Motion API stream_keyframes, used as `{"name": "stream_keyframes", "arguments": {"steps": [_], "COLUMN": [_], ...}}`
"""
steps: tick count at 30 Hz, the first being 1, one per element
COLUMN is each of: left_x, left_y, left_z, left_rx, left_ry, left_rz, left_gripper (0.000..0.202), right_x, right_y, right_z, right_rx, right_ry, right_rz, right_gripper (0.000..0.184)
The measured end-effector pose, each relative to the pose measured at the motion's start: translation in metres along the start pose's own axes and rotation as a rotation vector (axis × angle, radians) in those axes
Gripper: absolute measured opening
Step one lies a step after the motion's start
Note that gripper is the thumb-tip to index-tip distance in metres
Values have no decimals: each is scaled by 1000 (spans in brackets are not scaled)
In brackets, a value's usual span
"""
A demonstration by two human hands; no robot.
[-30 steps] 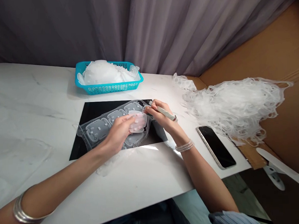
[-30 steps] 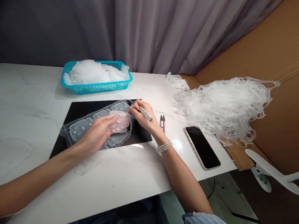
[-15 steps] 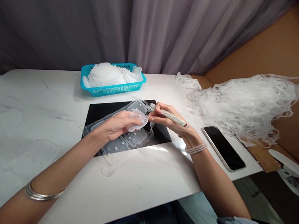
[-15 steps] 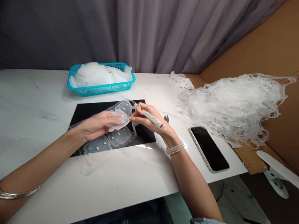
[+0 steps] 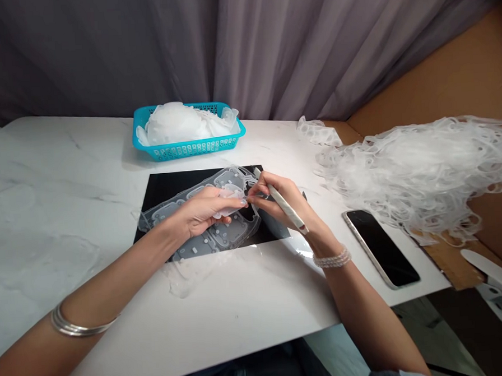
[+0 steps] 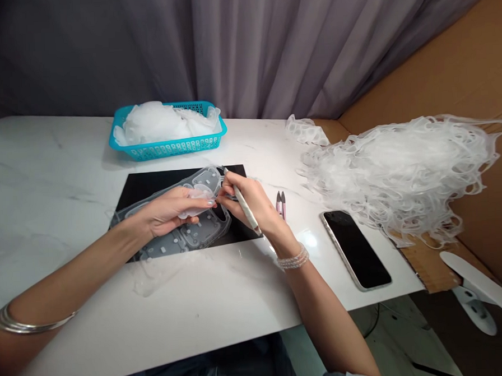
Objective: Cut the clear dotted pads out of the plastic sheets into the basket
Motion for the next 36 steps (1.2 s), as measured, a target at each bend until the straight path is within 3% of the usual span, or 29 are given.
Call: {"name": "stream_keyframes", "arguments": {"steps": [4,7,9,12,16,20,25,36], "left_x": [0,-3,-8,-12,-11,-8,-9,8], "left_y": [6,15,18,17,10,7,6,5], "left_z": [1,7,12,16,16,16,17,11], "left_rx": [6,135,201,206,213,189,72,-24], "left_ry": [-27,-39,-10,40,78,136,146,93], "left_rz": [-6,-22,-63,-119,-92,-31,66,379], "left_gripper": [24,23,24,30,39,28,22,22], "right_x": [-2,-12,-21,-31,-25,-1,20,15], "right_y": [8,10,4,-12,-29,-29,-12,-1], "right_z": [-2,-9,-12,-11,1,14,22,20], "right_rx": [-86,-168,-199,-242,-253,-230,-30,-86], "right_ry": [-38,-20,15,62,122,190,165,166], "right_rz": [132,255,257,236,245,31,-327,-541], "right_gripper": [24,21,22,23,22,26,39,45]}}
Point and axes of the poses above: each hand's wrist, its own z-axis away from the middle knuckle, its own y-axis out of the palm, x = y × z, the point moved 1 cm from there along -z, towards the middle knuckle, and after that the axes turned 12 degrees about y, right-handed, at the moved point
